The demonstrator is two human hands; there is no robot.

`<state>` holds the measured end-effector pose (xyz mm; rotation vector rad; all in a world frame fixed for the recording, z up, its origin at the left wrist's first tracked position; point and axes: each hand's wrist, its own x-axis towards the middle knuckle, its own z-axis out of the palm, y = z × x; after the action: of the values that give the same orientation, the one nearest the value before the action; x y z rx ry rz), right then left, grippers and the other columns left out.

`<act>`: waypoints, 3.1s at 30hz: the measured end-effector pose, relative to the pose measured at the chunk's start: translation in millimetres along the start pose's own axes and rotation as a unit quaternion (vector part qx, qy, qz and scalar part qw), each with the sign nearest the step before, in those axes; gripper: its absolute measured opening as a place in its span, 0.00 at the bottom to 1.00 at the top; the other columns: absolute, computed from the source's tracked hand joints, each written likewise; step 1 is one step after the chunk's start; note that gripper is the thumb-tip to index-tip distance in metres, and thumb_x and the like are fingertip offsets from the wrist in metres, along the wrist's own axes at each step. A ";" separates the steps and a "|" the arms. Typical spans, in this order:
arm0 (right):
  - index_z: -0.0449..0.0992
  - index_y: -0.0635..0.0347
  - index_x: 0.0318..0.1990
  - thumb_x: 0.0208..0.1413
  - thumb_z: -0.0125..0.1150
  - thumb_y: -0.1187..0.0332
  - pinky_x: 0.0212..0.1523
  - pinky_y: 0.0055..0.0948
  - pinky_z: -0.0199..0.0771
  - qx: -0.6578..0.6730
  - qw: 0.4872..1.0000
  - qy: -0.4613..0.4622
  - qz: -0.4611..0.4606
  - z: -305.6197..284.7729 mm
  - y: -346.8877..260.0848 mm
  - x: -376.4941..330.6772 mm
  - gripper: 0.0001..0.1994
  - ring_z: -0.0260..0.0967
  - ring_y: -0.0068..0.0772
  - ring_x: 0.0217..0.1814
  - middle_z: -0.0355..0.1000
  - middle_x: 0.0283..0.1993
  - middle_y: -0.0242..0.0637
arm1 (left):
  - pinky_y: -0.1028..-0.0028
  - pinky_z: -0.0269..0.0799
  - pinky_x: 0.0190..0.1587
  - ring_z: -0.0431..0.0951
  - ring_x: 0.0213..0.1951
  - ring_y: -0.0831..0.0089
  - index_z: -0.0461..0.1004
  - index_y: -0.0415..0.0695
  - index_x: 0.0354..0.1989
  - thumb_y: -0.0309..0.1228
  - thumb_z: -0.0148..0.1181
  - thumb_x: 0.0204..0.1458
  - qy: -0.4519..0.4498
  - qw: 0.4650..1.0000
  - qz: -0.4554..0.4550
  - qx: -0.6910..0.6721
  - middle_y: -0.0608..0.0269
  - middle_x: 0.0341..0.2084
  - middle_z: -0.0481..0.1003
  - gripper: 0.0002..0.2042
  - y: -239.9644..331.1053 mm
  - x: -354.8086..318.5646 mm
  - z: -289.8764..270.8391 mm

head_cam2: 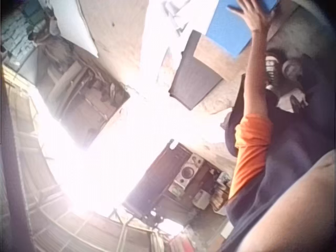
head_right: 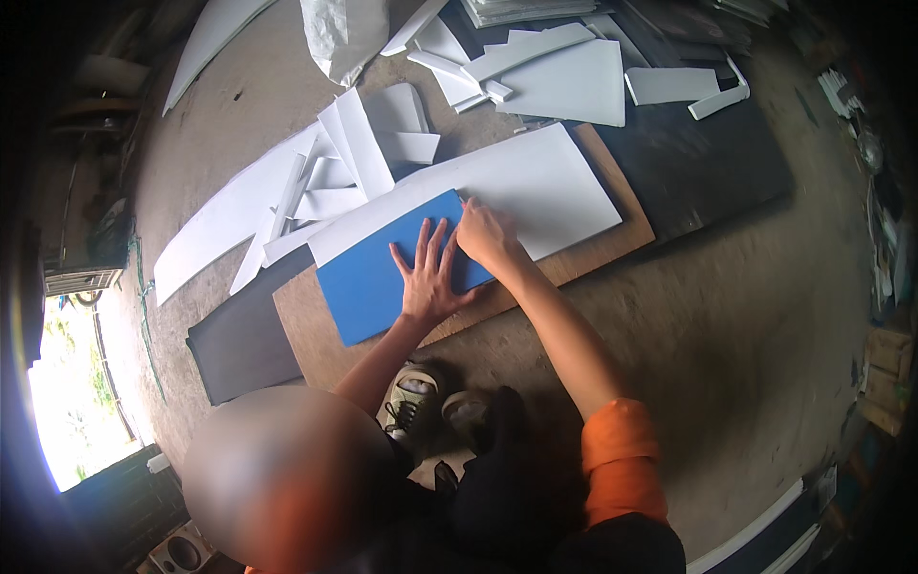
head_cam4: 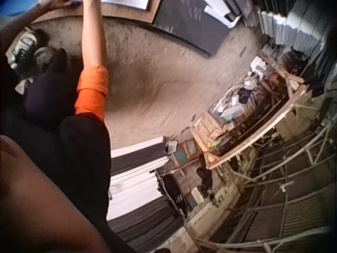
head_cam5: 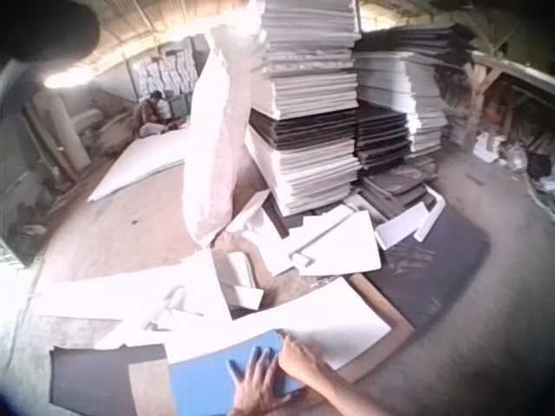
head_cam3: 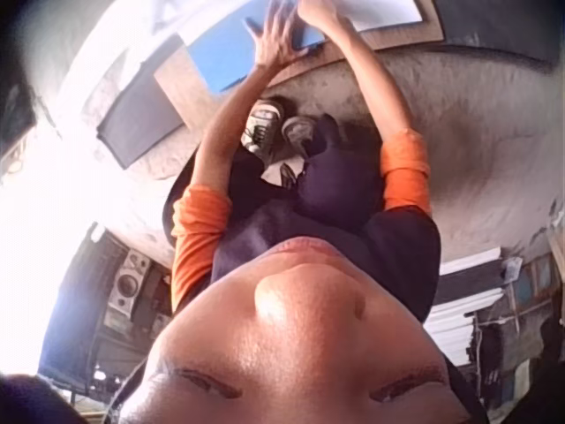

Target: The person sits on the floor and uses a red utility knife to cut white paper sheets. They place a blue rectangular template on the paper to guide the cuts, trimming the edges to match the template size. The person repeatedly aligns the template, cuts the paper, and discards the excess strips.

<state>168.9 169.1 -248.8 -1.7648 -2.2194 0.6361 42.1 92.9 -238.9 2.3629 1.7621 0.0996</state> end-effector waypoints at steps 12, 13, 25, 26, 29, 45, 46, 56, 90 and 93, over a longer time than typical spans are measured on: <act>0.64 0.64 0.32 0.54 0.43 0.62 0.27 0.45 0.70 -0.030 0.999 -0.010 -0.006 -12.6 0.0 5.7 0.12 0.70 0.52 0.27 0.70 0.21 0.50 | 0.32 0.29 0.51 0.39 0.63 0.62 0.50 0.51 0.60 0.56 0.60 0.27 0.022 1.000 0.000 -0.021 0.61 0.60 0.48 0.47 2.2 1.6 0.9; 0.64 0.64 0.31 0.54 0.43 0.62 0.27 0.45 0.70 -0.031 0.999 -0.013 -0.006 -11.5 0.5 6.6 0.12 0.70 0.52 0.27 0.70 0.21 0.51 | 0.32 0.30 0.51 0.39 0.63 0.62 0.50 0.51 0.60 0.56 0.60 0.27 0.024 0.999 -0.001 -0.021 0.61 0.60 0.48 0.47 2.3 1.2 0.9; 0.65 0.67 0.36 0.53 0.40 0.64 0.32 0.45 0.71 -0.004 0.991 -0.105 0.087 -14.7 -7.2 7.6 0.13 0.71 0.53 0.30 0.70 0.28 0.55 | 0.32 0.30 0.52 0.39 0.63 0.63 0.49 0.51 0.60 0.57 0.60 0.26 0.026 1.000 -0.004 -0.003 0.63 0.60 0.47 0.48 5.3 -0.2 0.7; 0.64 0.67 0.36 0.53 0.40 0.64 0.32 0.44 0.71 -0.003 0.989 -0.119 0.090 -16.4 -6.3 3.0 0.13 0.71 0.51 0.28 0.70 0.27 0.55 | 0.32 0.30 0.52 0.39 0.63 0.63 0.48 0.52 0.60 0.57 0.60 0.26 0.027 1.000 -0.004 -0.003 0.63 0.60 0.47 0.48 6.0 -0.7 0.4; 0.64 0.68 0.37 0.54 0.39 0.64 0.31 0.43 0.72 0.004 0.982 -0.160 0.102 -19.9 -1.4 -16.8 0.14 0.71 0.47 0.24 0.71 0.26 0.54 | 0.34 0.31 0.52 0.38 0.63 0.64 0.49 0.53 0.60 0.57 0.60 0.26 0.031 0.999 -0.011 -0.005 0.64 0.60 0.48 0.48 6.7 -1.6 0.9; 0.61 0.66 0.35 0.54 0.40 0.66 0.31 0.44 0.71 -0.006 0.987 -0.135 0.088 -20.6 9.3 -118.3 0.10 0.70 0.52 0.33 0.70 0.27 0.54 | 0.34 0.30 0.52 0.37 0.63 0.66 0.49 0.53 0.60 0.57 0.59 0.28 0.047 0.999 -0.005 0.003 0.64 0.60 0.46 0.47 9.3 -4.5 4.7; 0.61 0.66 0.36 0.54 0.41 0.66 0.31 0.44 0.71 0.000 0.987 -0.136 0.088 -20.7 8.7 -120.1 0.10 0.71 0.52 0.33 0.70 0.27 0.54 | 0.34 0.30 0.52 0.37 0.63 0.66 0.48 0.53 0.60 0.57 0.59 0.28 0.043 0.999 -0.001 0.006 0.64 0.60 0.46 0.47 8.9 -5.1 4.3; 0.59 0.63 0.34 0.54 0.42 0.66 0.27 0.44 0.71 -0.005 0.991 -0.100 0.088 -8.3 10.0 -143.5 0.09 0.71 0.52 0.30 0.70 0.23 0.53 | 0.32 0.30 0.52 0.37 0.63 0.65 0.47 0.53 0.60 0.56 0.60 0.28 0.043 0.999 0.013 0.006 0.64 0.60 0.46 0.47 9.1 -8.3 4.1; 0.61 0.66 0.39 0.59 0.38 0.64 0.33 0.32 0.66 0.422 0.887 0.082 0.168 -14.0 -6.3 -30.4 0.12 0.68 0.36 0.32 0.71 0.35 0.45 | 0.65 0.56 0.53 0.61 0.51 0.51 0.55 0.30 0.52 0.43 0.55 0.48 0.228 0.884 -0.348 -0.211 0.41 0.48 0.61 0.31 -154.7 -43.5 -5.8; 0.61 0.65 0.38 0.59 0.38 0.63 0.35 0.34 0.66 0.392 0.903 0.071 0.160 -16.1 -4.8 -22.7 0.12 0.68 0.41 0.33 0.71 0.34 0.46 | 0.63 0.53 0.54 0.59 0.52 0.52 0.55 0.31 0.53 0.43 0.55 0.47 0.216 0.883 -0.366 -0.198 0.43 0.48 0.61 0.32 -161.2 -43.2 4.1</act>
<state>177.3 149.3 -230.5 -1.6357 -1.2753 1.2096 -121.6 95.3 -271.4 1.3399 2.4197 0.8292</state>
